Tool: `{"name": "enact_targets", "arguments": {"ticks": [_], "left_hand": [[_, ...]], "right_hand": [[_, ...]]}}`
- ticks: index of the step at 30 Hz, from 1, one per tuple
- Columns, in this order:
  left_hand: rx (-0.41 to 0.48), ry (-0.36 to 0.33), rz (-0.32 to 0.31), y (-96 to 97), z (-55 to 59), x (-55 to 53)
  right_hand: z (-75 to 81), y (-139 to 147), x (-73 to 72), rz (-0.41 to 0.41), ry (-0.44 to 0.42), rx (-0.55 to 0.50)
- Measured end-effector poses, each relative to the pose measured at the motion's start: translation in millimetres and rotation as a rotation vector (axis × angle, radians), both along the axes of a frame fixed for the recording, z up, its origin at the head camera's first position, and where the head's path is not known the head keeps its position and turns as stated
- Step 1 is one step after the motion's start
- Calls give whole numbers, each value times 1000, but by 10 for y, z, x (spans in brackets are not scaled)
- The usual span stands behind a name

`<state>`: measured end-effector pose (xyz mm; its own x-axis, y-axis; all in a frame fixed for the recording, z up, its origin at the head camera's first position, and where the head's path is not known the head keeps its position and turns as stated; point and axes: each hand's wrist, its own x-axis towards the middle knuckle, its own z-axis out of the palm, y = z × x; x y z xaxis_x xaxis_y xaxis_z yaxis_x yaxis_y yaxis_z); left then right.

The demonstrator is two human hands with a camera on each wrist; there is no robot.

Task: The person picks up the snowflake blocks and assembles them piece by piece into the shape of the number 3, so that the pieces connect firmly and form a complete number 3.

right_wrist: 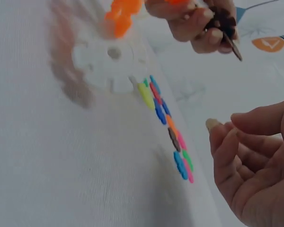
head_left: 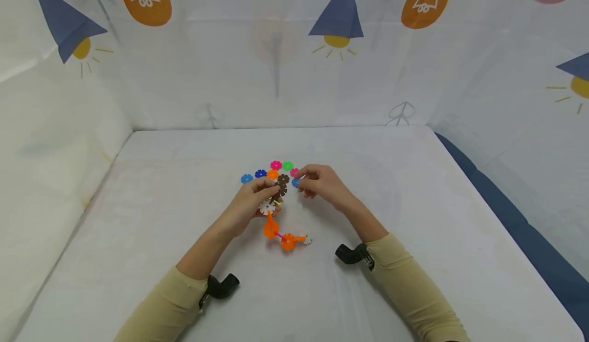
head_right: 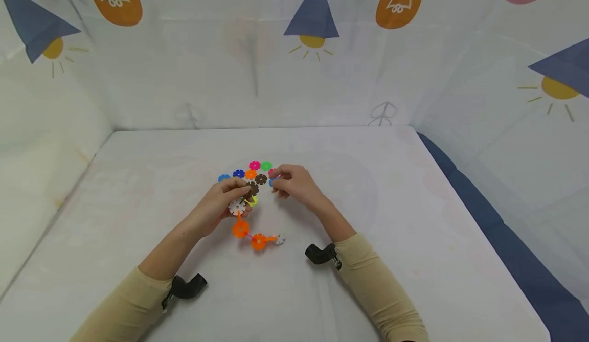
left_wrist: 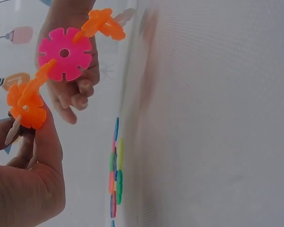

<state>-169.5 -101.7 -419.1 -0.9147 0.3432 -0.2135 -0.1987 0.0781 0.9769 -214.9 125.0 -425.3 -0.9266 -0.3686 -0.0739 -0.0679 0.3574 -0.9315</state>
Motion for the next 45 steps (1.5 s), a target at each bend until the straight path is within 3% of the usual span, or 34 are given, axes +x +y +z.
{"name": "enact_targets", "arguments": {"ticks": [4,8,12,17,24,31,38,45], "left_hand": [[8,-14,3,-9,-28,6],[32,-19,7,-12,-34,9],[35,-28,10,-3,-23,8],[36,-28,-1,12,-17,2],[43,-26,-12,36,-23,9],[29,-25,-16,35,-47,4],[21,-27,-17,38,-38,9],[31,-26,-20,33,-10,29]], "right_hand": [[-60,66,-46,-80,32,132],[-75,67,-69,-109,93,277],[-108,34,-109,-61,178,422],[-175,-35,-165,23,262,517],[-213,-109,-183,37,323,566],[-227,-127,-189,64,330,585],[-177,-86,-183,122,268,578],[-158,-48,-151,109,153,531]]}}
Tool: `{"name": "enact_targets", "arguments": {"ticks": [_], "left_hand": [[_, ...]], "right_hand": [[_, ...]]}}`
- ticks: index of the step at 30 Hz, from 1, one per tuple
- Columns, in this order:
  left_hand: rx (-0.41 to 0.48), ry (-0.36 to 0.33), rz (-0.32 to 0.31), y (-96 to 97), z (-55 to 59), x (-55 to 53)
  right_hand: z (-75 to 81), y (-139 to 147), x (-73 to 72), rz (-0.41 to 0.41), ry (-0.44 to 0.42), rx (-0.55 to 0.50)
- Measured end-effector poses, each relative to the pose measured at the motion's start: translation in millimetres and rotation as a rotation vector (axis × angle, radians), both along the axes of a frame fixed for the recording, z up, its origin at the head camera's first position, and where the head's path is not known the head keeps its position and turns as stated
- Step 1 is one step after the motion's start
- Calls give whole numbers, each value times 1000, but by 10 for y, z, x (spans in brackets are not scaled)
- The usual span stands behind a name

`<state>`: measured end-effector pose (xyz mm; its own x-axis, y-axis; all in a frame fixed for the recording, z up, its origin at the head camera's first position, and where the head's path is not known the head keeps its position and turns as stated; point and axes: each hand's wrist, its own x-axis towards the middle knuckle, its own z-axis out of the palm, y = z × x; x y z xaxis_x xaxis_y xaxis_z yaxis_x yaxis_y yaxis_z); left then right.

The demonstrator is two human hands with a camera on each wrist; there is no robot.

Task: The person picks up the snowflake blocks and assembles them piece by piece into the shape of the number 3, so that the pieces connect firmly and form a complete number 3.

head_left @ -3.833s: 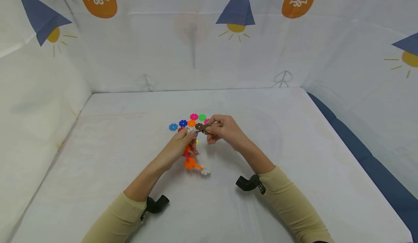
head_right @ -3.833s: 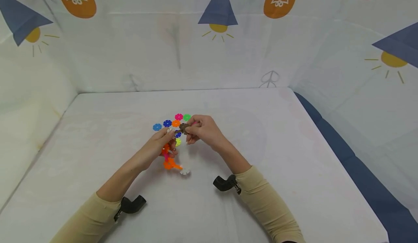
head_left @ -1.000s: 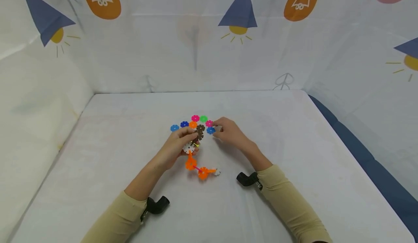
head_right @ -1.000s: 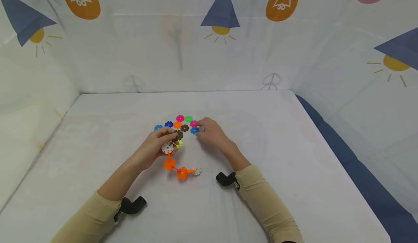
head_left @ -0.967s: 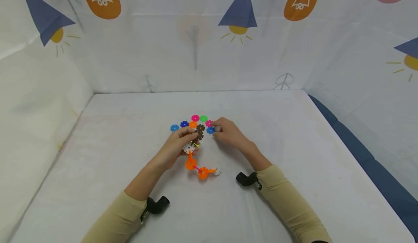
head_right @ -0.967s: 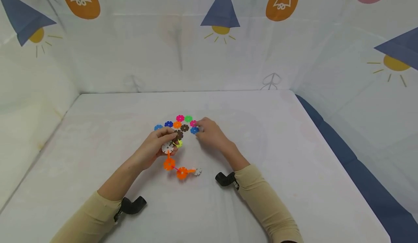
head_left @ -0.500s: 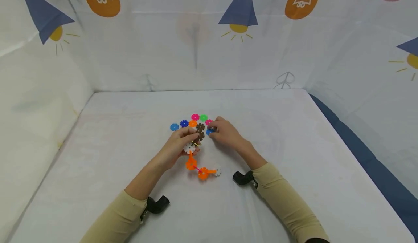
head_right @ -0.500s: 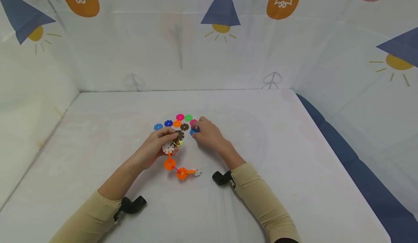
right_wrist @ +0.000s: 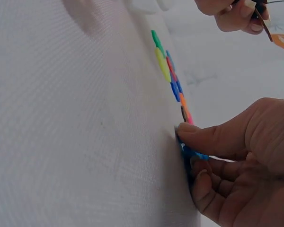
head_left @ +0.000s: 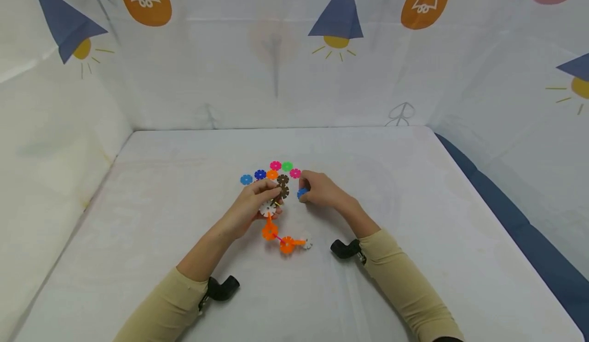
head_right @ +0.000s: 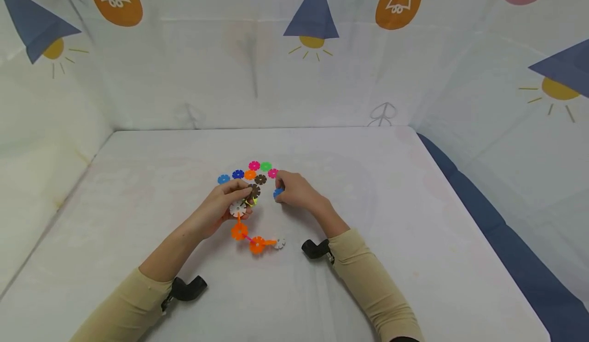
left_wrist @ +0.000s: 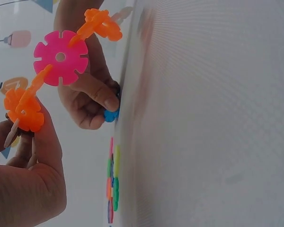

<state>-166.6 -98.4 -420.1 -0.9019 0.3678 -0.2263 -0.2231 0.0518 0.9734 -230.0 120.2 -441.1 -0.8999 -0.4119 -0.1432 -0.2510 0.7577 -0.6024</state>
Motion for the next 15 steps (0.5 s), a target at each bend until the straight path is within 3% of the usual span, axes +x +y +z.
{"name": "enact_targets", "arguments": {"ticks": [5,15], "left_hand": [[17,-11,6,-10,-1,8],[54,-7,7,-1,-3,-1]], "right_hand": [[5,-6,35,12,13,-11],[1,39,72,2,151,-121]]}}
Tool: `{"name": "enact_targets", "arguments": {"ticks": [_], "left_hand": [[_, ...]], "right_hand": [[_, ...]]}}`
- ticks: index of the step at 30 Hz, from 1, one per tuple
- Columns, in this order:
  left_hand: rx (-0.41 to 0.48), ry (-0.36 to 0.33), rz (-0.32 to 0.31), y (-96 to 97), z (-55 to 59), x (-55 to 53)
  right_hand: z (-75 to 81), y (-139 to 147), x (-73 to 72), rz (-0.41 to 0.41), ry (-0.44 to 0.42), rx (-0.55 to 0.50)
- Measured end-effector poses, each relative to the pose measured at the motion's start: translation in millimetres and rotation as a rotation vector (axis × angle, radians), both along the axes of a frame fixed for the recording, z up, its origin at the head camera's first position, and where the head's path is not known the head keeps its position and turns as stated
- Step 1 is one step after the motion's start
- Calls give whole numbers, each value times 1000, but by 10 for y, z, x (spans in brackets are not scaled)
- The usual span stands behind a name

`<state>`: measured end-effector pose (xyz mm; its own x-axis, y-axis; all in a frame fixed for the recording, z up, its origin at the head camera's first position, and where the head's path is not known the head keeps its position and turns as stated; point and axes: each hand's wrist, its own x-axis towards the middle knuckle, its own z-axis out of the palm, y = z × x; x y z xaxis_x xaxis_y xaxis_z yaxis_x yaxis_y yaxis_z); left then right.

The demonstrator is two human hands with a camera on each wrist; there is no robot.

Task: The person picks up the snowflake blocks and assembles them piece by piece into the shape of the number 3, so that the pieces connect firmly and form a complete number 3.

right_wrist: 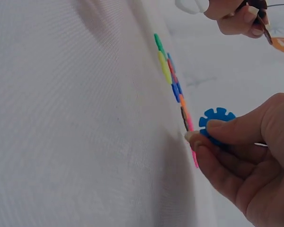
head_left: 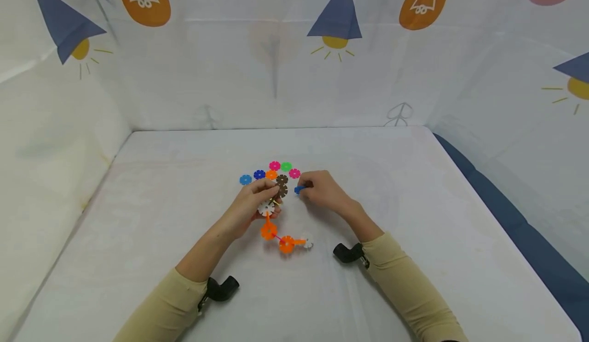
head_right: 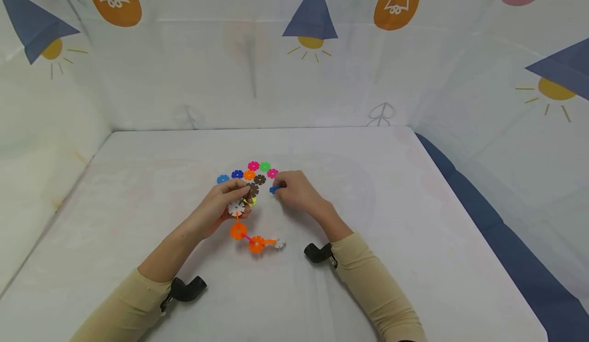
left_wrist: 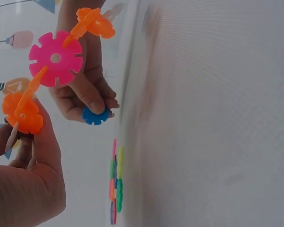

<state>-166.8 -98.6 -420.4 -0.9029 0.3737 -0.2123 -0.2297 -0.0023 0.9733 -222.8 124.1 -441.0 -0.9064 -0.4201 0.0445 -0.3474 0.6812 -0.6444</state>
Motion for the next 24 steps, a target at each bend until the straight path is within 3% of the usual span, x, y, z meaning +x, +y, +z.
{"name": "enact_targets", "arguments": {"ticks": [4,13,24], "left_hand": [[33,-8,9,-1,5,-3],[49,-16,34,-14,9,-7],[43,2,24,2,0,-8]], "right_hand": [[42,8,44,-3,29,-62],[155,24,170,-8,-6,-181],[241,12,276,58,128,-247]]}}
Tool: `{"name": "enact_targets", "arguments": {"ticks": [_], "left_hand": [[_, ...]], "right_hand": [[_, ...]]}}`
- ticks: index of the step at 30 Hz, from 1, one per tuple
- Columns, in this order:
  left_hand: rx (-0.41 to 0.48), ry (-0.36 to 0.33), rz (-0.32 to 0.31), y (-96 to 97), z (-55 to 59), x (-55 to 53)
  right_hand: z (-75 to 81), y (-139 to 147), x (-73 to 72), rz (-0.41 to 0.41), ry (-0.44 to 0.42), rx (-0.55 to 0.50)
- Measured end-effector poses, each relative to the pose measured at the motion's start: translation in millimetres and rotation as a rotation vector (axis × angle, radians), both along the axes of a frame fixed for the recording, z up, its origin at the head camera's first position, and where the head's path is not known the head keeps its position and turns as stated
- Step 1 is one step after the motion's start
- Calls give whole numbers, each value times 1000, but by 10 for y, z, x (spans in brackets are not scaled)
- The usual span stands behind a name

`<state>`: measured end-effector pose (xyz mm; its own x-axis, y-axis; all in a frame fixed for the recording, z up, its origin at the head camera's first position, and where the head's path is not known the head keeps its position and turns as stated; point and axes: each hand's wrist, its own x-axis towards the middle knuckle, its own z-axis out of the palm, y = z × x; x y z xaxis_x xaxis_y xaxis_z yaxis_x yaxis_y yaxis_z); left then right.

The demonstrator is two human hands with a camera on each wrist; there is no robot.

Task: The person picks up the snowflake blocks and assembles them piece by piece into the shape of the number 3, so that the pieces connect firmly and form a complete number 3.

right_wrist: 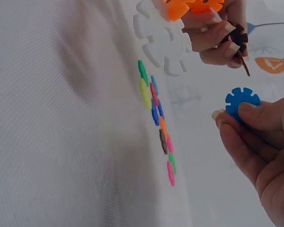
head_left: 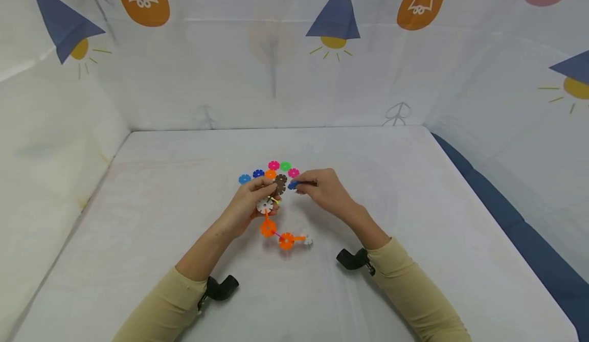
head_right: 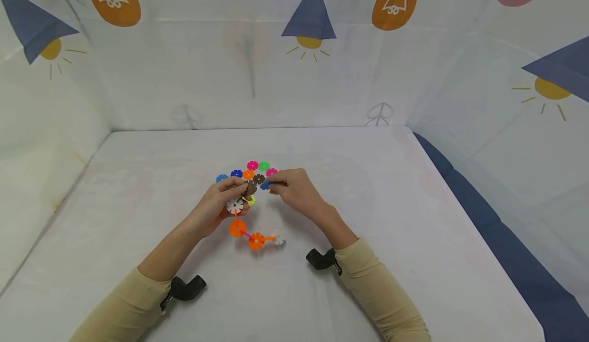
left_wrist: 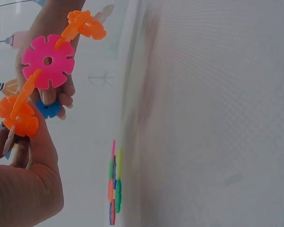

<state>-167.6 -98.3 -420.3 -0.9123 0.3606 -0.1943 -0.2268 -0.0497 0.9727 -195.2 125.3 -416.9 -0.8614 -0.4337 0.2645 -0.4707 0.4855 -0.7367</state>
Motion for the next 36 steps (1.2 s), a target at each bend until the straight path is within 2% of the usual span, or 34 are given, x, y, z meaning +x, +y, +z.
{"name": "enact_targets", "arguments": {"ticks": [8,36], "left_hand": [[8,-1,3,7,-12,-16],[34,-2,1,24,10,13]], "right_hand": [[60,2,43,3,38,-42],[105,-27,81,16,109,-46]]}}
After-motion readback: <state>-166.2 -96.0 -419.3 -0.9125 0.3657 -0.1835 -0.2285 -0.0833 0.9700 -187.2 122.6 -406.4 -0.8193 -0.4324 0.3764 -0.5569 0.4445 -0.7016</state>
